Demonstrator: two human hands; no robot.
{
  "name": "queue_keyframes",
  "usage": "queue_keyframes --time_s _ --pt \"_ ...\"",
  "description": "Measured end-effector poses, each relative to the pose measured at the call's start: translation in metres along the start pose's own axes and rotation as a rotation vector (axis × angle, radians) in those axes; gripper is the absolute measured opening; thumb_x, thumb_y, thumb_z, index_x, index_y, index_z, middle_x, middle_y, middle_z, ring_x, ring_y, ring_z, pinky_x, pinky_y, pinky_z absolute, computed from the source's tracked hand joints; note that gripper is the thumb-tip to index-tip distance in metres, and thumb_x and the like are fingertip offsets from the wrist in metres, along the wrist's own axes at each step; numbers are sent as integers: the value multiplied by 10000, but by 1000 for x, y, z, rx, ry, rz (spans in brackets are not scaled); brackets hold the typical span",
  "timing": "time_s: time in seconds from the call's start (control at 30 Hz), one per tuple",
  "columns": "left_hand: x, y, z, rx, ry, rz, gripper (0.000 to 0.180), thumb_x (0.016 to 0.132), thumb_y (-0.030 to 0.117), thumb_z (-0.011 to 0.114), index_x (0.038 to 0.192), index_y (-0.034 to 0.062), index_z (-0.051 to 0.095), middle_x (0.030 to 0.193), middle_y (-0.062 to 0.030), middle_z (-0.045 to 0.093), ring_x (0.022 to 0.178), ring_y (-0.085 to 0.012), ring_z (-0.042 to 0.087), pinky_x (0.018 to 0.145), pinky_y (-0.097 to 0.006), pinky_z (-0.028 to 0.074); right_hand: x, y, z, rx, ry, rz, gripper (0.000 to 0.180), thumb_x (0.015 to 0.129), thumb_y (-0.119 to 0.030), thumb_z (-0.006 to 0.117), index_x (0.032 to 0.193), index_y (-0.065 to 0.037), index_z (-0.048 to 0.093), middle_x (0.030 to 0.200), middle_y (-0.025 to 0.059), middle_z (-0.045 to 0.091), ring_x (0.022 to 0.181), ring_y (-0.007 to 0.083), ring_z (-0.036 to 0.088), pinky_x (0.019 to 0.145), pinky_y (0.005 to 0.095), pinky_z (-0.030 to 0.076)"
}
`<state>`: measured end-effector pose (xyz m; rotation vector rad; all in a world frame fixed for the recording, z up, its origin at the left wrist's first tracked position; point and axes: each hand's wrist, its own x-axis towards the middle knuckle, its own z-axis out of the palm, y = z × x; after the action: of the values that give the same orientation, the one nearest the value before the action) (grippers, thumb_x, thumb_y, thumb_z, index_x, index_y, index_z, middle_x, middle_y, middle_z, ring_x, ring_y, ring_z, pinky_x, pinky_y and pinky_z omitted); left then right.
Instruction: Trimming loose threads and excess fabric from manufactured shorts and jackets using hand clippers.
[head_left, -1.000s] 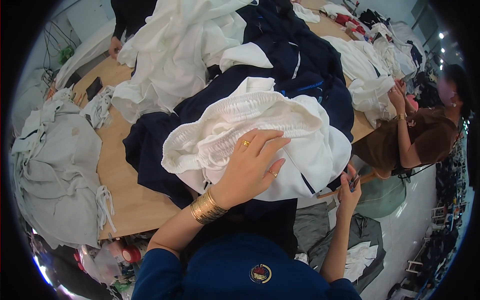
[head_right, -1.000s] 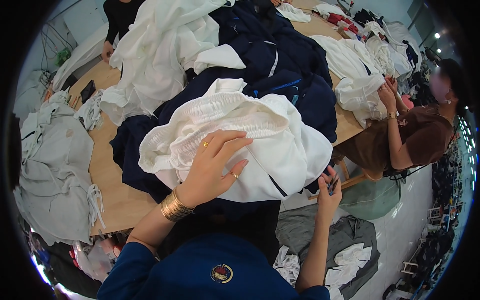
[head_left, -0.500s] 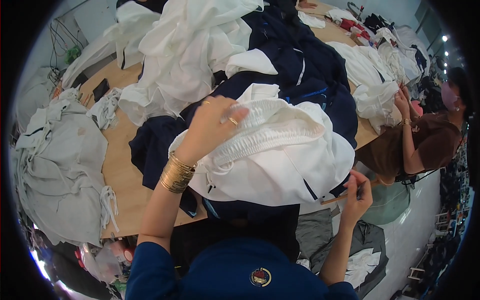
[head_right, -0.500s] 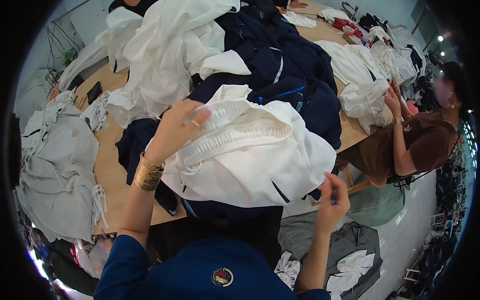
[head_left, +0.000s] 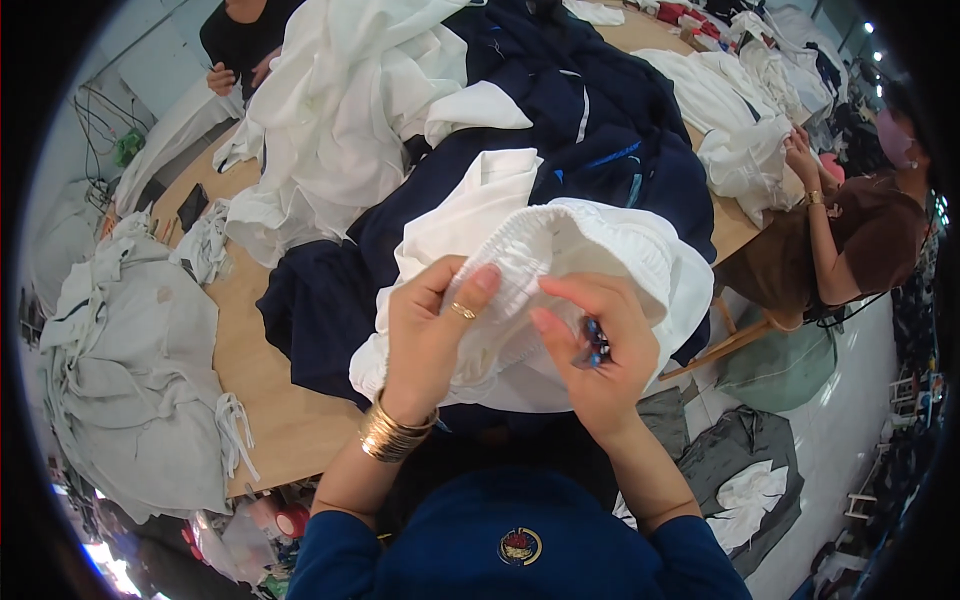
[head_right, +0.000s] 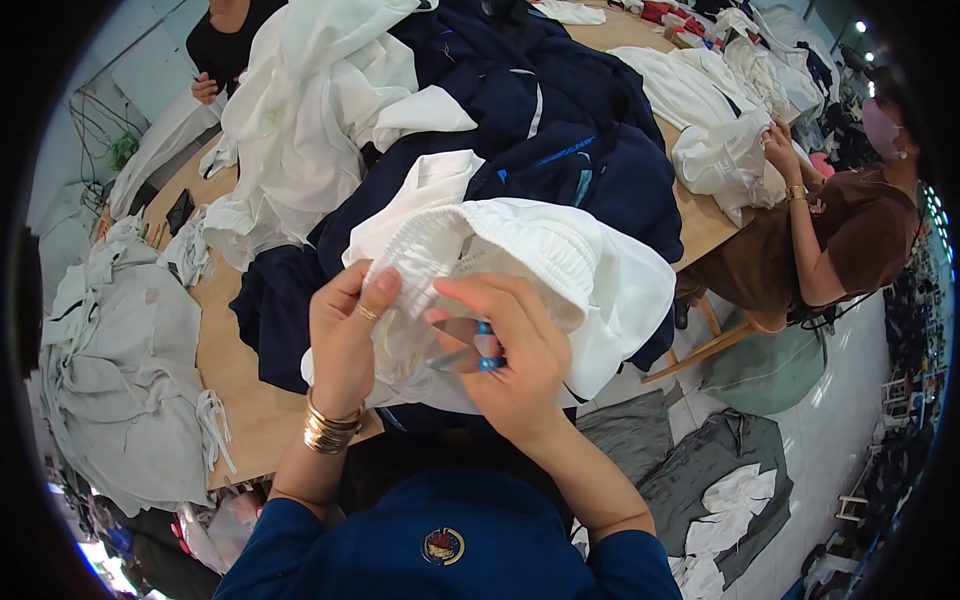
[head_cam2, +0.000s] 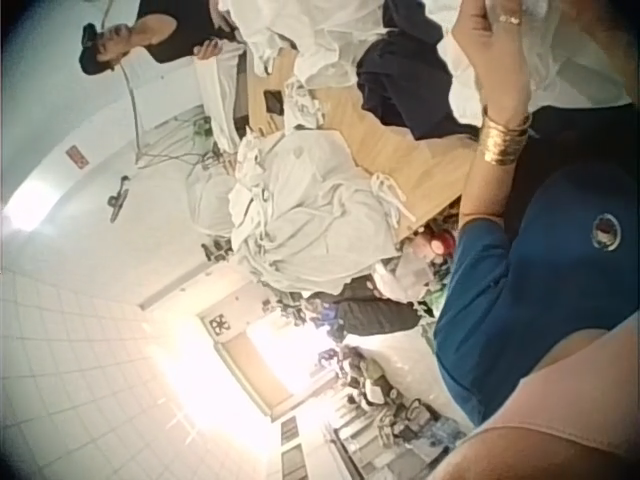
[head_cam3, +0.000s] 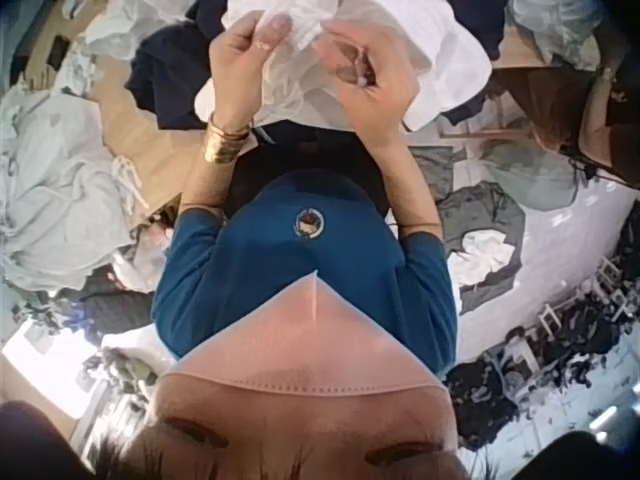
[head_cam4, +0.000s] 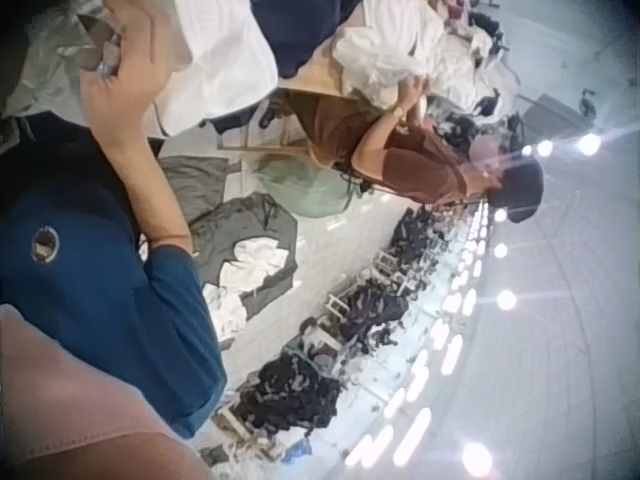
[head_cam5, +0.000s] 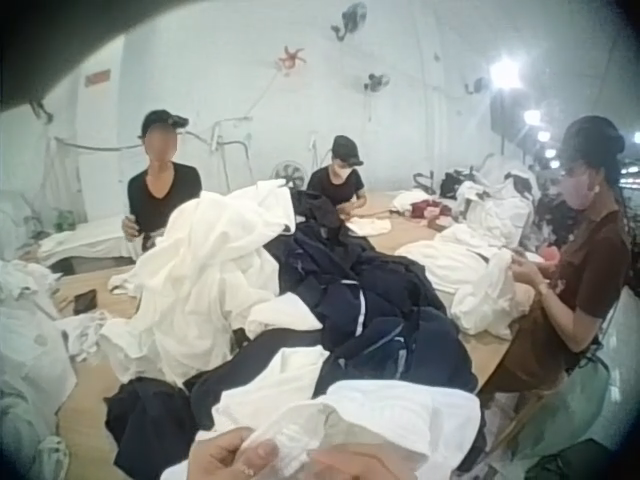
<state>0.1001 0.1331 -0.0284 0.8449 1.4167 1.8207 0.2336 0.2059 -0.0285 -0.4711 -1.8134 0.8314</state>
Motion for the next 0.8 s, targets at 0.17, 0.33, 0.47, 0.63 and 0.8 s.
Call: queue_keyframes --time_s 0.17,0.33,0.47,0.63,0.8 --pt "-8 -5 6 -44 -21 39 198 886 184 615 920 -11 625 805 9 611 719 -27 507 651 -181 406 4 1 8 -32 -5 6 212 718 -15 729 912 -59 657 807 18 546 608 82 447 520 200 338" --pt "0 -1 -3 19 -166 -10 192 893 189 601 906 -1 619 806 2 610 714 -32 509 660 -183 408 2 6 2 -79 -85 -12 240 704 68 644 909 -52 619 809 39 544 596 104 497 485 215 370" --pt "6 -1 2 -83 -204 -185 198 899 192 588 936 0 619 811 -5 614 704 -34 520 661 -182 414 5 13 -1 132 -4 155 72 828 -20 611 880 -33 564 801 16 535 597 70 444 516 195 352" --pt "3 -1 6 -318 -133 -343 225 912 185 566 1002 -17 607 863 -27 641 734 -56 571 701 -197 452 -2 -6 -35 378 -120 470 111 886 -115 599 896 -21 542 702 -27 522 578 42 392 551 186 360" --pt "-5 -9 18 -447 4 -259 271 925 222 555 1056 -11 591 932 -45 647 799 -81 591 738 -212 466 -4 -15 -34 -22 -170 354 242 820 -157 683 984 -43 546 705 13 547 587 67 460 559 213 405"
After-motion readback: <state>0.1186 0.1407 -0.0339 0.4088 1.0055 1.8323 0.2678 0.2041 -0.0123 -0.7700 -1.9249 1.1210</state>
